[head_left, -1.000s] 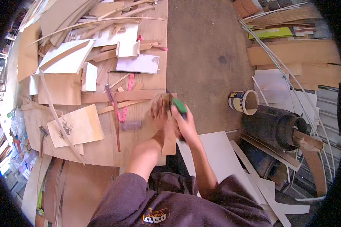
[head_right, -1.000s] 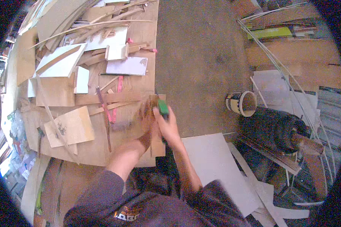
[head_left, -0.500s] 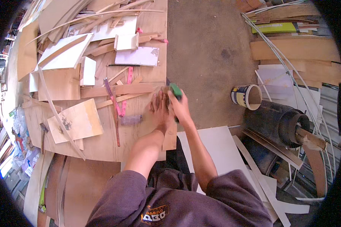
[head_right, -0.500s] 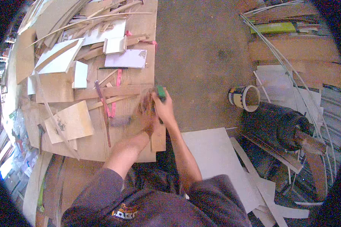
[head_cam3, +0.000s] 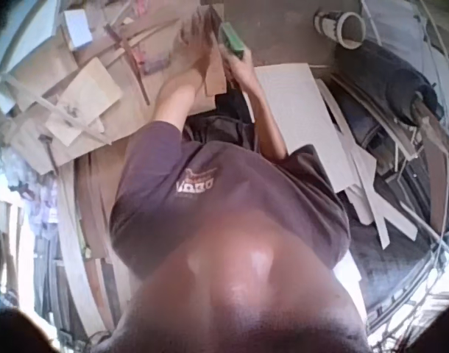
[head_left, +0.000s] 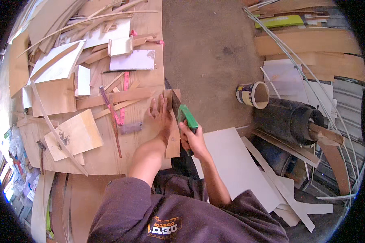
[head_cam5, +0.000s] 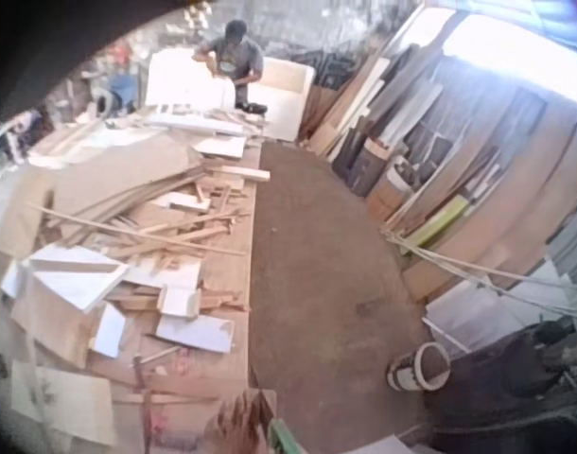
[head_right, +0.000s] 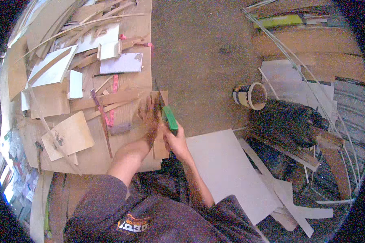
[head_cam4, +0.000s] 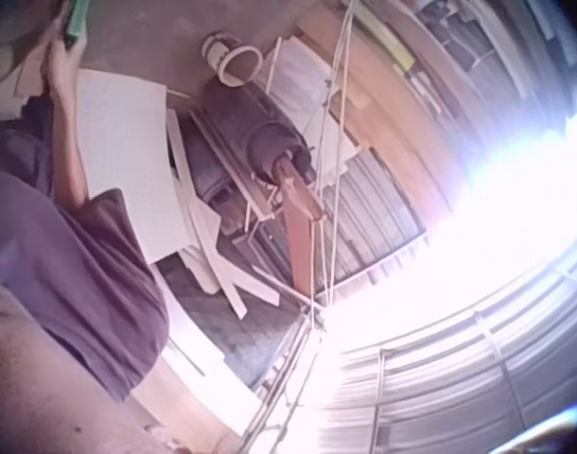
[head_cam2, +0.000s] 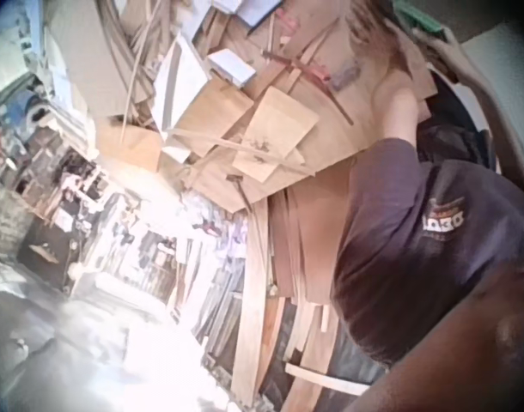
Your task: The person saws a piece of wood using a hand saw and holds the cut pieces together by hand before continuing to saw it.
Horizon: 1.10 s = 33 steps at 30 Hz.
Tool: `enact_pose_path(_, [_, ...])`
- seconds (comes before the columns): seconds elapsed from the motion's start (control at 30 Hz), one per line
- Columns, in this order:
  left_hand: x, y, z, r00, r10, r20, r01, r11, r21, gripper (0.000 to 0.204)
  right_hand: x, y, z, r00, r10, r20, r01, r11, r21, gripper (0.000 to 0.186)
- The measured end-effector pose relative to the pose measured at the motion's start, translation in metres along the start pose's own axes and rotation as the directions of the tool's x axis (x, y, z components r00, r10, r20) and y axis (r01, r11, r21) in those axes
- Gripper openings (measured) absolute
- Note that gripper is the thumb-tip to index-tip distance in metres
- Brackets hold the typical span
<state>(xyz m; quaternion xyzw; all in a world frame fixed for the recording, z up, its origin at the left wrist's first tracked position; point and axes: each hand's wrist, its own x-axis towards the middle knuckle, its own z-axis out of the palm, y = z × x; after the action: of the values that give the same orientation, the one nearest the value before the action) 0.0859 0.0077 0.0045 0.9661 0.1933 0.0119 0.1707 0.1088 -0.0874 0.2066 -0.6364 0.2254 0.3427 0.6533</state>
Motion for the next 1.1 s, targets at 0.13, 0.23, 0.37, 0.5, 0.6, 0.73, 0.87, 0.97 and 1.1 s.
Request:
enact_pose_path(0.13, [-0.001, 0.017, -0.004, 0.999, -0.002, 0.037, 0.001, 1.000, 0.019, 0.059, 0.016, -0.004, -0.004, 0.998, -0.041, 0.040, 0.041, 0.999, -0.006, 0.020])
enact_pose_path(0.23, [0.003, 0.014, 0.007, 0.992, -0.061, -0.113, 0.046, 0.991, -0.129, 0.057, 0.007, -0.011, -0.003, 0.996, -0.025, 0.084, 0.026, 0.999, -0.018, 0.018])
enact_pose_path(0.37, [-0.001, -0.001, 0.008, 0.992, -0.063, -0.106, 0.045, 0.984, -0.172, 0.048, 0.000, -0.011, 0.010, 0.998, -0.008, 0.062, 0.011, 0.999, -0.046, 0.019])
enact_pose_path(0.5, [0.010, -0.003, -0.002, 0.991, -0.006, -0.132, -0.011, 0.992, -0.127, 0.034, 0.006, 0.007, 0.016, 0.984, -0.178, 0.008, 0.176, 0.960, -0.217, 0.015])
enact_pose_path(0.6, [0.012, -0.002, -0.011, 0.994, -0.016, -0.108, 0.007, 0.996, -0.085, 0.031, 0.010, 0.021, 0.017, 0.958, -0.284, -0.034, 0.263, 0.922, -0.283, 0.015])
enact_pose_path(0.73, [0.023, -0.008, -0.010, 0.987, 0.149, -0.063, -0.147, 0.988, 0.038, 0.030, 0.004, 0.024, 0.024, 0.958, -0.275, -0.083, 0.240, 0.925, -0.294, 0.027])
enact_pose_path(0.87, [0.034, -0.014, 0.000, 0.988, 0.124, -0.089, -0.128, 0.991, -0.040, 0.042, 0.005, 0.023, 0.035, 0.977, -0.174, -0.121, 0.128, 0.939, -0.318, 0.033])
enact_pose_path(0.97, [0.036, -0.016, 0.007, 0.988, 0.114, -0.101, -0.119, 0.992, -0.044, 0.052, 0.004, 0.021, 0.041, 0.968, -0.198, -0.156, 0.145, 0.944, -0.297, 0.036])
enact_pose_path(1.1, [0.034, -0.006, -0.009, 0.975, 0.219, -0.044, -0.217, 0.975, 0.042, 0.059, 0.008, 0.027, 0.033, 0.942, -0.295, -0.158, 0.230, 0.914, -0.334, 0.025])
